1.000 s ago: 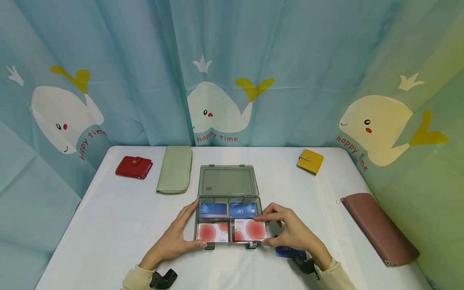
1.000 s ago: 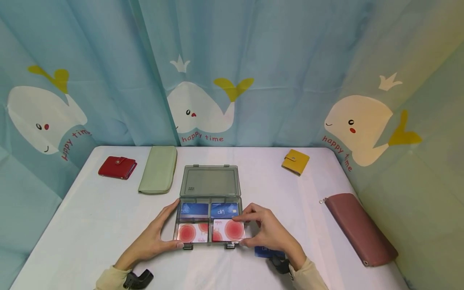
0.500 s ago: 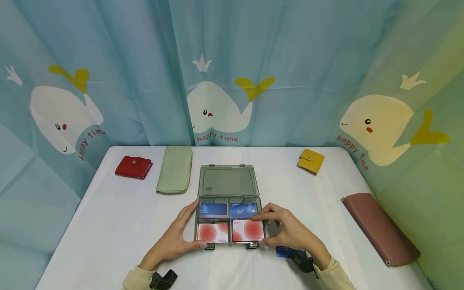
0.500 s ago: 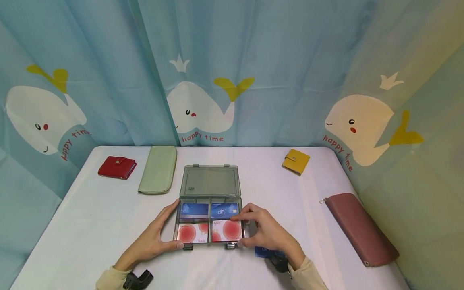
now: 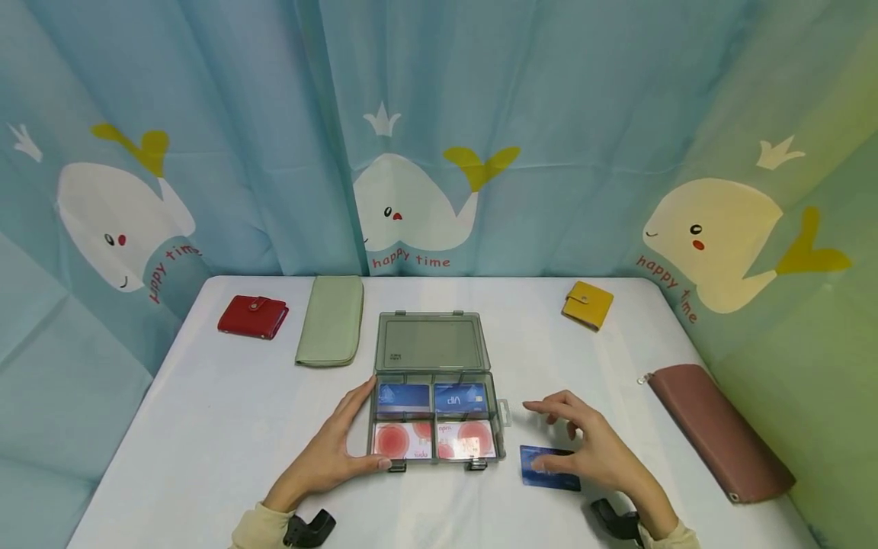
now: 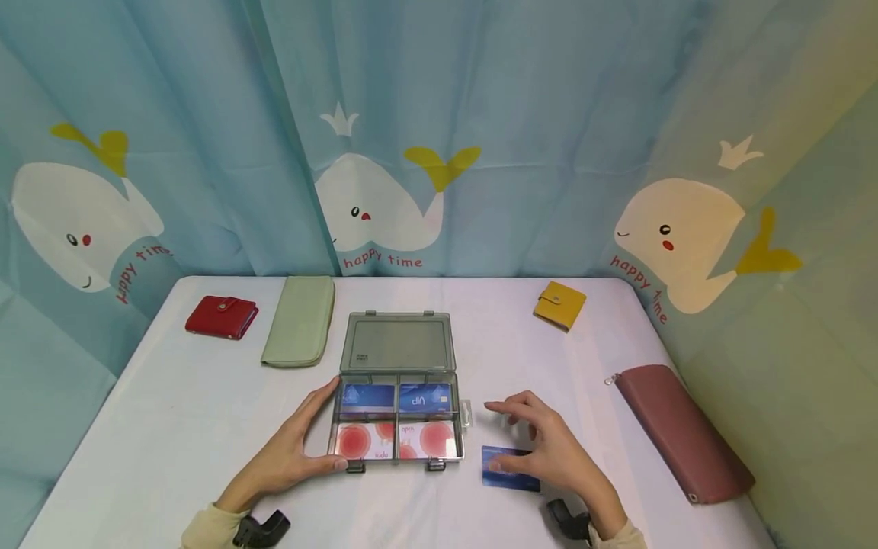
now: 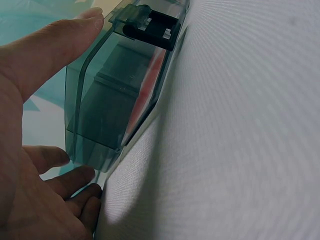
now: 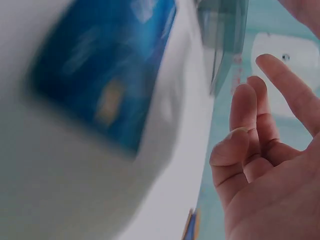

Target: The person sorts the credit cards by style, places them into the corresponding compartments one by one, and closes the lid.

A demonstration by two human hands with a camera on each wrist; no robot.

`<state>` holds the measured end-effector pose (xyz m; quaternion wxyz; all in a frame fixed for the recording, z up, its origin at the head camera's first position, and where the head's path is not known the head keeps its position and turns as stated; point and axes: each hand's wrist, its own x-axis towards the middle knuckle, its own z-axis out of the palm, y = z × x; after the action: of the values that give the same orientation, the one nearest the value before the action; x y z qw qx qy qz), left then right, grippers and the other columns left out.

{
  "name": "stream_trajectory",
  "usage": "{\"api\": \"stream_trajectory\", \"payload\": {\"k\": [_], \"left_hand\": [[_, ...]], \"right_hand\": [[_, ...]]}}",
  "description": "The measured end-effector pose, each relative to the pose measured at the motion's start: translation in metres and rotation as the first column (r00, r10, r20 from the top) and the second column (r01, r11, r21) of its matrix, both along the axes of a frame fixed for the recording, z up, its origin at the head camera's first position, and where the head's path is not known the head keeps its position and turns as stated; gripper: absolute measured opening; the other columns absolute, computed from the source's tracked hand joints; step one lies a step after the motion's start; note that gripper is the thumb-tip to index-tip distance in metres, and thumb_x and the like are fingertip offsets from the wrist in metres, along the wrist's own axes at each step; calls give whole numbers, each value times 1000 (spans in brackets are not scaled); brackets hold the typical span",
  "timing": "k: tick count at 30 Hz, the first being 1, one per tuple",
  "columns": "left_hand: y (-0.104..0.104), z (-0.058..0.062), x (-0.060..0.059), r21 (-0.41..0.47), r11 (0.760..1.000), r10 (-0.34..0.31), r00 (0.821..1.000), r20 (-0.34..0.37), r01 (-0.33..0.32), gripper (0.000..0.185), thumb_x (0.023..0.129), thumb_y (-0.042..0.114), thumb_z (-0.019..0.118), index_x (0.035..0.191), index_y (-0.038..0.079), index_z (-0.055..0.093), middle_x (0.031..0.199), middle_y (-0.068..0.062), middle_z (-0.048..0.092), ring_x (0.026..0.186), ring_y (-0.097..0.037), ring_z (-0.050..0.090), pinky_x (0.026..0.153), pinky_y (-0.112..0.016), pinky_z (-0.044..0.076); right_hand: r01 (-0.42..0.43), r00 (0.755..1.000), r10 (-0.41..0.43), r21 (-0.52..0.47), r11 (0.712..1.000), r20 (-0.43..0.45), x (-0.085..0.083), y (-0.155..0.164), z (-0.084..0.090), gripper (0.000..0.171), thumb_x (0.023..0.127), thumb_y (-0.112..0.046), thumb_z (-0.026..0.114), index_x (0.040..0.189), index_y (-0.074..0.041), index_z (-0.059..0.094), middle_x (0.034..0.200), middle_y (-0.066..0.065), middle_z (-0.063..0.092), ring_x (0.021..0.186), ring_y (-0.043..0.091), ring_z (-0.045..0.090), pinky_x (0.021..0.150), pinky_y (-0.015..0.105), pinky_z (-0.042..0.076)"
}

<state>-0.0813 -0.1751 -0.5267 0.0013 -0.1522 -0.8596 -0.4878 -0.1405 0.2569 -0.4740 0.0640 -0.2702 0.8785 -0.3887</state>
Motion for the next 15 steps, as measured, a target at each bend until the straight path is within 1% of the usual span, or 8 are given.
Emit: {"api": "stream_trajectory", "payload": {"k": [3, 8, 11, 15], "left_hand": [[0, 0, 0, 0, 1000, 0, 1000, 1, 0, 120, 76, 40, 95, 170, 11, 24, 169, -15, 37, 152, -44, 38, 115, -75, 36], [0, 0, 0, -1, 1000, -3, 1000, 4, 3, 121, 77, 40, 94, 170, 11, 24, 169, -16, 36, 152, -45, 37, 115, -75, 35], [0, 0, 0, -3, 1000, -3, 1000, 6, 3, 121, 77, 40, 94, 170, 11, 23, 169, -16, 35, 152, -45, 37, 115, -75, 34], [0, -1, 0, -4, 1000, 0, 1000, 5, 0, 120, 77, 39, 94, 170, 12, 23, 169, -16, 35, 152, -45, 37, 115, -75, 34]], "right_hand": [[41, 999, -41, 10, 999, 6, 7, 16, -1, 75, 71, -33, 100, 138, -17, 71, 114, 1, 64, 95, 15, 54, 67, 28, 43], [97, 995, -97, 59, 994, -11, 17, 38, -6, 73, 68, -34, 101, 133, -19, 73, 113, -2, 66, 93, 11, 53, 67, 26, 42], [129, 992, -129, 100, 987, -8, 23, 47, -12, 70, 65, -38, 102, 128, -22, 75, 111, -6, 66, 93, 9, 52, 70, 24, 43], [138, 990, -136, 112, 984, -29, 29, 51, -19, 66, 63, -42, 102, 121, -25, 76, 109, -11, 66, 94, 6, 53, 77, 20, 47]]}}
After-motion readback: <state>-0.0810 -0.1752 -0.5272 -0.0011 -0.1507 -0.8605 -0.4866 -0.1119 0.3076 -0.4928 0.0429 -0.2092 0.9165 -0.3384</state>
